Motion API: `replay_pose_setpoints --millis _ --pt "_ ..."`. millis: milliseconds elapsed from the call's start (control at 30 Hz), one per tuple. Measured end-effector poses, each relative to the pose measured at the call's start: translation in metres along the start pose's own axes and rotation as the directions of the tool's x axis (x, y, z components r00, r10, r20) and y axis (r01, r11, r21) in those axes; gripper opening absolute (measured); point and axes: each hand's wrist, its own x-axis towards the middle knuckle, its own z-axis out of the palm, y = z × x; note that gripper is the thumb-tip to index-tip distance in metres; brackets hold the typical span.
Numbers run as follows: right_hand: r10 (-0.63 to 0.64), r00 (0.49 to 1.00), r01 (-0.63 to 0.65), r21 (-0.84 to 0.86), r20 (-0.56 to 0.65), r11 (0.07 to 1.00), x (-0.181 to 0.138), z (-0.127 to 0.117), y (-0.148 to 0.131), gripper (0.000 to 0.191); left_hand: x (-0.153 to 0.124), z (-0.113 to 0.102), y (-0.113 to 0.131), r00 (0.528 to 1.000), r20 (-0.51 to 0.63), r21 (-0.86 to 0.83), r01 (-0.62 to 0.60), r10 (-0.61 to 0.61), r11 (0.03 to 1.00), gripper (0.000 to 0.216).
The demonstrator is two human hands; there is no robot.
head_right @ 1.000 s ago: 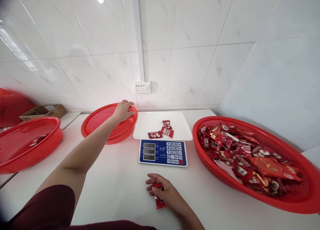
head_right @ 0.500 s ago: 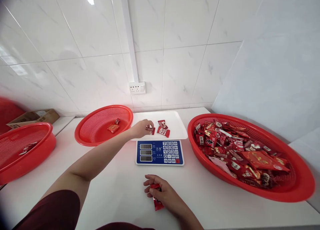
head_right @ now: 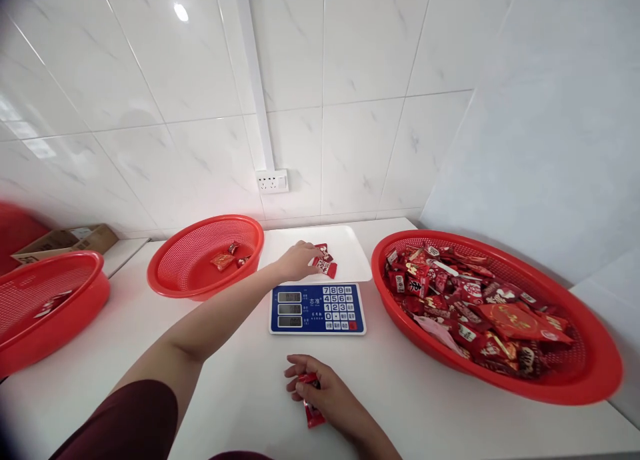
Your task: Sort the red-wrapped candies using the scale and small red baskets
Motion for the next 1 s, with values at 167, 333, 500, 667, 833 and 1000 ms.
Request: replay_pose_setpoints --millis 167,333,500,667,833,1000 --pt "-0.006 1.0 0.006 0.001 -0.008 1.0 0.0 0.0 0.002 0.051 0.004 0.002 0.003 0.998 0.02 0.015 0.053 -0.054 0.998 0.025" --pt "0.012 1.0 -0.012 -0.009 -0.001 1.0 -0.001 0.001 -0.001 0.053 -0.034 -0.034 -0.035 0.933 -0.203 0.065 0.317 -0.298 0.946 0.02" --pt "0.035 0.999 -0.034 -0.021 0.028 0.999 -0.001 0.002 -0.004 0.055 -0.057 -0.066 -0.063 0.838 -0.4 0.045 0.422 -0.37 0.906 0.033" --pt "0.027 0.999 -0.026 -0.013 0.036 1.0 0.002 0.0 -0.001 0.058 -0.014 -0.027 -0.029 0.974 -0.204 -0.025 0.099 -0.102 0.995 0.031" --pt "0.001 1.0 -0.001 -0.002 -0.012 1.0 0.002 -0.003 0.006 0.057 0.03 0.02 0.004 0.998 -0.053 -0.086 -0.047 0.043 0.995 0.026" --pt "0.002 1.0 -0.002 -0.033 -0.003 0.999 0.001 -0.004 0.009 0.057 0.027 0.024 -0.006 0.996 -0.078 -0.097 0.024 -0.032 0.995 0.023"
